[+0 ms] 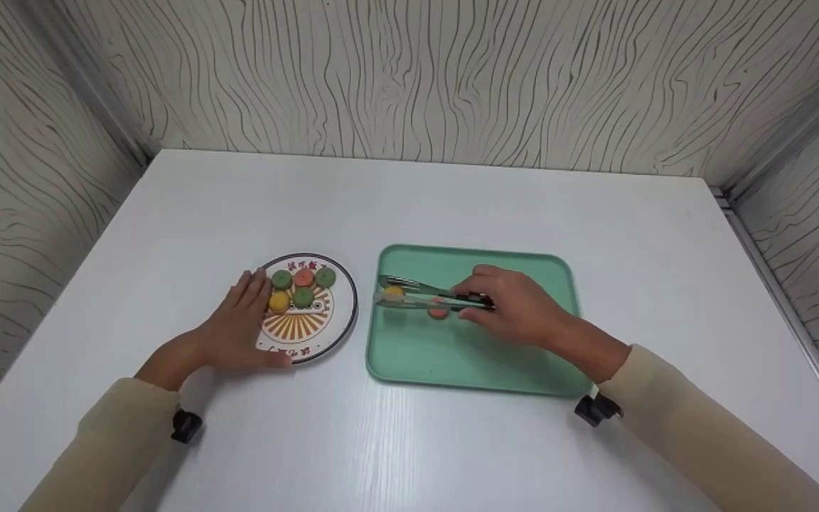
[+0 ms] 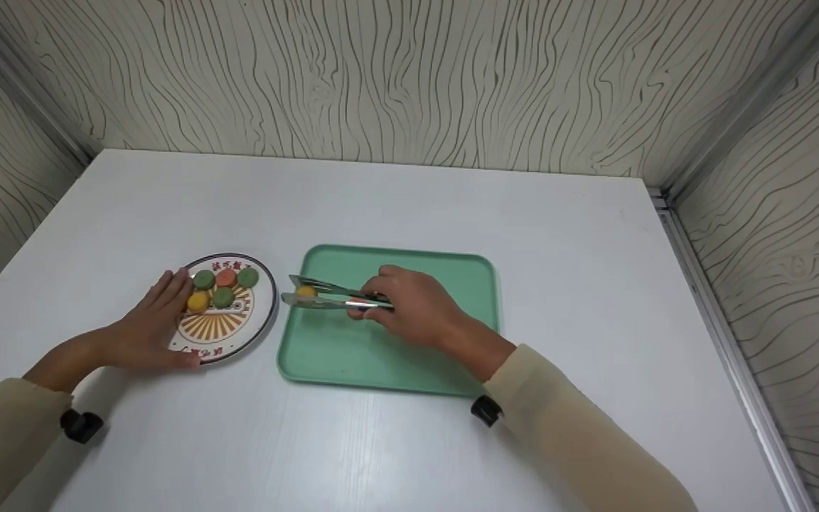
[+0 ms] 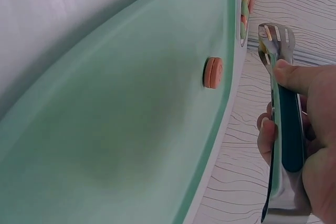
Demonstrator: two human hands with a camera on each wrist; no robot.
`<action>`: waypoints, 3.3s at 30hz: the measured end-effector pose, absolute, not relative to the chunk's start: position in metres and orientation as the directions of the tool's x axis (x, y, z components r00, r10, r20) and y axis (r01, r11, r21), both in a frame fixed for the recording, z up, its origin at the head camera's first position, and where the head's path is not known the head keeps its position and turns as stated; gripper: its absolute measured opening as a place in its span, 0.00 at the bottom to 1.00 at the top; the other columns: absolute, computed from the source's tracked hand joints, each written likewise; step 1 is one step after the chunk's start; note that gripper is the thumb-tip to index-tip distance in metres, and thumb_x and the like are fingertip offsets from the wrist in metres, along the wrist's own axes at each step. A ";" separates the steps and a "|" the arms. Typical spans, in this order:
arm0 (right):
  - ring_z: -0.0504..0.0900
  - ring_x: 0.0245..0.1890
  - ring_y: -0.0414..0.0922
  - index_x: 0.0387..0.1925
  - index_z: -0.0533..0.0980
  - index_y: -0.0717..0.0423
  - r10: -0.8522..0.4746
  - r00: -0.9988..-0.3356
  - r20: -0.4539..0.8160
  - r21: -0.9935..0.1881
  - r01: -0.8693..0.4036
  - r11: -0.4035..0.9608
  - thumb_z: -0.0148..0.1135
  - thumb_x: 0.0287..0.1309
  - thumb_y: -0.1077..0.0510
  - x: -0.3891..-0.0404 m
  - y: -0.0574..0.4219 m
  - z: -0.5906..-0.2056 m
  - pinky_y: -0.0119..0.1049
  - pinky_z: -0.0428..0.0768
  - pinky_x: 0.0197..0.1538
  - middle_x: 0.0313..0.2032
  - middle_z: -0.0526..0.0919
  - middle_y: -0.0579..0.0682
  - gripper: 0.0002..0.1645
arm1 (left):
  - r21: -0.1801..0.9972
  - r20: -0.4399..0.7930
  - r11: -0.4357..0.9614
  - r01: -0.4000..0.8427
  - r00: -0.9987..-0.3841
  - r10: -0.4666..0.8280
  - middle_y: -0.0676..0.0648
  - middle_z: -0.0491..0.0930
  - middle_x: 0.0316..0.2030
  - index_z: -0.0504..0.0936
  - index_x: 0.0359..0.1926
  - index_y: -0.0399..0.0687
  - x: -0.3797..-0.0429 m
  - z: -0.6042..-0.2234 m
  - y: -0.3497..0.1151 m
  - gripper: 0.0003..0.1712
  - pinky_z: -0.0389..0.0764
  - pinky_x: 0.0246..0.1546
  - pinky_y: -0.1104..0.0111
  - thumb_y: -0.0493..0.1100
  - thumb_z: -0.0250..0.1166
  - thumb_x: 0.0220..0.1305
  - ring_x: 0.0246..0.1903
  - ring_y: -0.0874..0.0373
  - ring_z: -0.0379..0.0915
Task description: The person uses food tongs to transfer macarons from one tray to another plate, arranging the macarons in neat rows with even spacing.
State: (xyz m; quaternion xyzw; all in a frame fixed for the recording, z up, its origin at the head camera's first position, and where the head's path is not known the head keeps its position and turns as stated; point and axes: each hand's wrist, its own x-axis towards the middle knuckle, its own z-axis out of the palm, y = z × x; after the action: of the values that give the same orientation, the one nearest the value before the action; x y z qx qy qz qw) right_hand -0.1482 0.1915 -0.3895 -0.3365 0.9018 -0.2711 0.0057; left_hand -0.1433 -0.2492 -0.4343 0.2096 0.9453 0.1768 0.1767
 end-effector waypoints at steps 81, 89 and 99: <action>0.76 0.32 0.42 0.46 0.86 0.56 -0.648 -0.756 0.091 -0.391 -0.626 0.675 0.70 0.64 0.56 -0.173 0.091 -0.405 0.39 0.78 0.37 0.35 0.80 0.47 0.11 | 0.419 -0.258 0.851 0.317 -0.857 0.447 0.30 0.30 0.79 0.39 0.78 0.25 -0.143 -0.432 -0.249 0.78 0.38 0.75 0.40 0.77 0.69 0.51 0.77 0.33 0.19; 0.76 0.32 0.43 0.46 0.86 0.57 -0.640 -0.766 0.065 -0.394 -0.609 0.688 0.72 0.62 0.56 -0.171 0.092 -0.402 0.40 0.79 0.38 0.36 0.80 0.49 0.12 | 0.417 -0.247 0.846 0.332 -0.854 0.457 0.29 0.32 0.79 0.40 0.77 0.24 -0.143 -0.432 -0.247 0.78 0.39 0.74 0.40 0.76 0.69 0.51 0.77 0.31 0.20; 0.76 0.32 0.43 0.47 0.85 0.58 -0.631 -0.776 0.021 -0.391 -0.587 0.709 0.72 0.61 0.57 -0.166 0.095 -0.392 0.40 0.79 0.37 0.38 0.82 0.52 0.14 | 0.413 -0.250 0.846 0.337 -0.851 0.461 0.28 0.31 0.78 0.39 0.77 0.24 -0.143 -0.433 -0.248 0.78 0.39 0.74 0.40 0.76 0.69 0.51 0.77 0.31 0.20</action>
State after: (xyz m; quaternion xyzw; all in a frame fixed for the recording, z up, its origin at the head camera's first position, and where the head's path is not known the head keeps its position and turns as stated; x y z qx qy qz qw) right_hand -0.1659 0.0954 -0.3918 -0.3300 0.9226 -0.1915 0.0572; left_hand -0.1427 -0.2477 -0.4330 0.2112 0.9451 0.1799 0.1725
